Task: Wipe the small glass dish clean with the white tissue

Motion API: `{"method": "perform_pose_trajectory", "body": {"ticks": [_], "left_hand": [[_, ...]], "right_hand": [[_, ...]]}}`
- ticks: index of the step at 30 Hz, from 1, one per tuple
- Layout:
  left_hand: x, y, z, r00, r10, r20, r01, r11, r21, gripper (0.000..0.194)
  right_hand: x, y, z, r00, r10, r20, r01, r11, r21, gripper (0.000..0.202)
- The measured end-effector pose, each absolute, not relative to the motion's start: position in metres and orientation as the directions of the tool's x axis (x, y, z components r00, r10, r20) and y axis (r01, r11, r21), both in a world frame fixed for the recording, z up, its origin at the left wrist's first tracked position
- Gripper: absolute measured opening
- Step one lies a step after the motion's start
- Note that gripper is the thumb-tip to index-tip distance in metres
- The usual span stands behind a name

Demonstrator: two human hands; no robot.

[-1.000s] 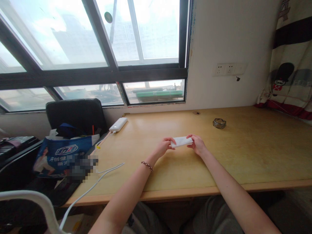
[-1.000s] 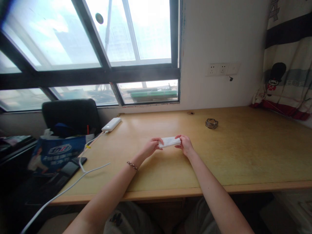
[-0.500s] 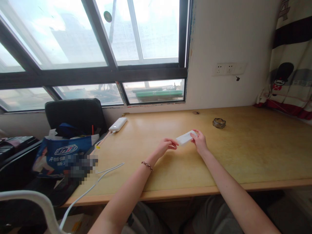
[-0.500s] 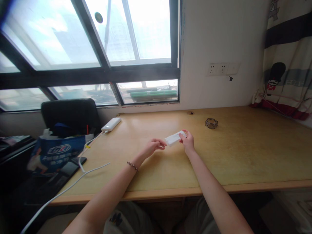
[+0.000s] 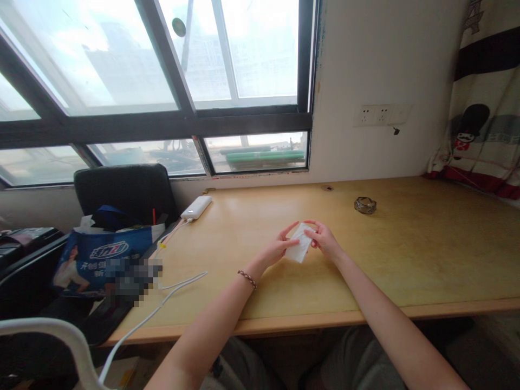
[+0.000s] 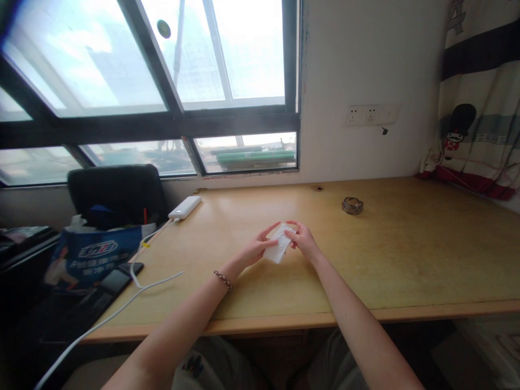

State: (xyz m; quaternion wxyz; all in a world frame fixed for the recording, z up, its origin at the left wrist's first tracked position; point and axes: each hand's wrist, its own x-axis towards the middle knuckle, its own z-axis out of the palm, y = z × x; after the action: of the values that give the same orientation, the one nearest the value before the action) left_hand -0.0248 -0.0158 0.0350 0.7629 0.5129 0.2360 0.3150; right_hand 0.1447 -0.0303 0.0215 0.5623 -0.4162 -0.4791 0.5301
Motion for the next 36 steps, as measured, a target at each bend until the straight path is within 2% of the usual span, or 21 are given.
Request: {"method": "perform_pose_trajectory", "body": {"ticks": [3,8,11,14,16,18,21,23,29,36], "left_hand": [[-0.026,-0.012,0.032,0.688,0.725,-0.026,-0.228,0.25,0.941,0.073],[-0.028,-0.007,0.022,0.712,0.7,-0.055,-0.145,0.223,0.964,0.033],[-0.028,-0.006,0.019,0.719,0.691,-0.078,-0.092,0.206,0.974,0.028],[-0.028,-0.005,0.021,0.646,0.762,-0.043,-0.142,0.176,0.974,0.029],[-0.027,-0.003,0.024,0.586,0.81,-0.013,-0.191,0.154,0.97,0.032],[-0.027,-0.003,0.027,0.557,0.83,0.015,-0.222,0.131,0.966,0.034],[-0.028,-0.004,0.029,0.562,0.826,0.034,-0.227,0.115,0.967,0.037],[-0.028,-0.005,0.029,0.58,0.814,0.027,-0.207,0.115,0.972,0.037],[-0.025,-0.008,0.025,0.593,0.805,-0.002,-0.103,0.079,0.992,0.031],[-0.026,-0.008,0.027,0.574,0.817,-0.053,-0.04,0.092,0.995,0.023]], "right_hand": [[0.146,-0.028,0.019,0.034,0.993,0.111,-0.174,0.115,-0.978,0.048],[0.149,-0.023,0.011,0.077,0.987,0.138,-0.147,0.148,-0.978,0.045],[0.152,-0.02,0.009,0.13,0.983,0.131,-0.154,0.151,-0.977,0.045],[0.154,-0.021,0.014,0.162,0.984,0.07,-0.195,0.101,-0.976,0.054],[0.154,-0.025,0.02,0.066,0.998,0.023,-0.254,0.038,-0.967,0.058],[0.152,-0.03,0.026,-0.117,0.993,0.002,-0.313,-0.035,-0.949,0.057],[0.148,-0.039,0.033,-0.39,0.921,0.014,-0.339,-0.129,-0.932,0.055],[0.145,-0.042,0.034,-0.497,0.867,0.03,-0.313,-0.147,-0.938,0.056],[0.143,-0.043,0.032,-0.543,0.838,0.053,-0.256,-0.105,-0.961,0.054],[0.144,-0.042,0.033,-0.479,0.877,0.031,-0.275,-0.117,-0.954,0.056]]}}
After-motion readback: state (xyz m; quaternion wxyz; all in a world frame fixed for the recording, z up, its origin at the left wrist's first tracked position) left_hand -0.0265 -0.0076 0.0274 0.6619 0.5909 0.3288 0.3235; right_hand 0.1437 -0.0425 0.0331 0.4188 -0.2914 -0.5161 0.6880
